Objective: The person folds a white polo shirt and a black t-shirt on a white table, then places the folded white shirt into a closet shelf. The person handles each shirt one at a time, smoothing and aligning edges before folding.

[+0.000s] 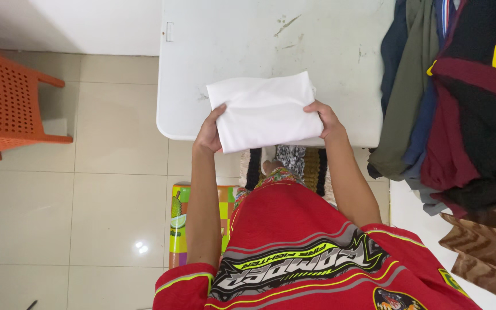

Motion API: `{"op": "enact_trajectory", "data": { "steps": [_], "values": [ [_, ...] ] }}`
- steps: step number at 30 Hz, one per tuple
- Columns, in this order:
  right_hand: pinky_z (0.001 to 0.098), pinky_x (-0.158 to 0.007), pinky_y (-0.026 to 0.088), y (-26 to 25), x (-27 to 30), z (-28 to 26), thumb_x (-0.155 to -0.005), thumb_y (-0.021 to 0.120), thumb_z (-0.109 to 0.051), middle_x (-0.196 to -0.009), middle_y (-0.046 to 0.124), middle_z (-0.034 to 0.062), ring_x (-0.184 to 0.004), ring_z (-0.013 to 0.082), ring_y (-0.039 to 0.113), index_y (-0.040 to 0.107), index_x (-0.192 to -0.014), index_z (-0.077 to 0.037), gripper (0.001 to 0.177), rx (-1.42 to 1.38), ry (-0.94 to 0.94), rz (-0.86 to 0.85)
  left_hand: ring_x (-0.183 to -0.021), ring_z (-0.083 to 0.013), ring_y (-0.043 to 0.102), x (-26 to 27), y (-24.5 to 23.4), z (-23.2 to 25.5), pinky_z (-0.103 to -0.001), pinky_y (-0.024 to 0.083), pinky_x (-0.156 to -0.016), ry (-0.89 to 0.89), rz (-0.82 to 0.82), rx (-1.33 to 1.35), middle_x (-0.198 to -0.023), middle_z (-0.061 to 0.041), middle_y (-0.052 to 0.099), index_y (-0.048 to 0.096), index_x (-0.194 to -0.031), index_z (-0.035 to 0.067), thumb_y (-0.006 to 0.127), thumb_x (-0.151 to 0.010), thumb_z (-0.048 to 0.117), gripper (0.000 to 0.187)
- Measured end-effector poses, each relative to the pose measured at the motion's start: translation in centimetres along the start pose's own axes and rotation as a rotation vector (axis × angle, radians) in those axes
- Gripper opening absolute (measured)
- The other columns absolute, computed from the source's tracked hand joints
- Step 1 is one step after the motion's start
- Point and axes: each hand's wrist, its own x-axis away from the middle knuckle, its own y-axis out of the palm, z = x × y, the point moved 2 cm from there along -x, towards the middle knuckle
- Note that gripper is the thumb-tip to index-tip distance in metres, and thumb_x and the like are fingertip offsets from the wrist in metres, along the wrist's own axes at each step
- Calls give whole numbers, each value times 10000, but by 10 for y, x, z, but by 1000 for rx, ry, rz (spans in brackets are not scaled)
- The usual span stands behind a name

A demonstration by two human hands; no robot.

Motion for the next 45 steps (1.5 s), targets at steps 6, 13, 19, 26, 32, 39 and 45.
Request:
{"op": "enact_trajectory", "data": {
  "steps": [6,13,19,26,32,39,45],
  "values": [
    [476,-1026,559,11,1,15,-704,628,-66,-1330,624,256,-1177,391,648,444,-1484,92,817,-98,-25,-76,-1211,-316,650,24,-8,2,-443,570,-1031,34,-5,14,-1340,-230,615,431,-1450,-51,657,-951,281,641],
    [425,-1140,479,51,-10,1,-733,640,-8,-1405,597,195,-1291,307,624,372,-1541,46,854,-63,-195,-332,-1206,-291,653,48,-3,12,-437,565,-1029,139,-12,-4,-1339,-197,631,444,-1452,-11,667,-938,286,634],
    [465,-1059,521,82,-39,-8,-893,701,-95,-1378,610,232,-1215,333,637,430,-1496,119,695,78,60,-402,-1182,-302,660,71,-3,13,-449,569,-1007,206,155,56,-1328,-201,638,462,-1461,-28,666,-950,303,642],
    [468,-1040,549,100,-54,-22,-876,643,-110,-1389,610,238,-1224,343,653,407,-1488,94,688,151,211,-381,-1183,-267,658,92,5,-2,-446,552,-1034,351,227,22,-1343,-157,623,417,-1455,52,621,-939,286,603],
    [438,-1116,506,128,-78,-15,-870,618,-89,-1447,573,232,-1294,337,613,372,-1517,89,715,179,308,-532,-1177,-321,676,121,-19,-29,-466,570,-1016,412,286,194,-1353,-235,634,459,-1454,-74,589,-983,312,623],
    [424,-1107,511,178,-87,21,-877,619,-99,-1442,576,227,-1279,321,621,381,-1515,91,706,251,436,-675,-1157,-294,683,182,-29,-56,-474,576,-1003,619,444,244,-1316,-182,649,464,-1435,10,590,-958,293,569],
    [424,-1064,551,225,-85,60,-879,623,-103,-1374,608,249,-1199,319,670,407,-1475,119,672,311,545,-750,-1117,-291,689,234,-41,-78,-474,581,-999,759,573,377,-1277,-181,655,478,-1418,4,623,-961,276,552]
  ]
}}
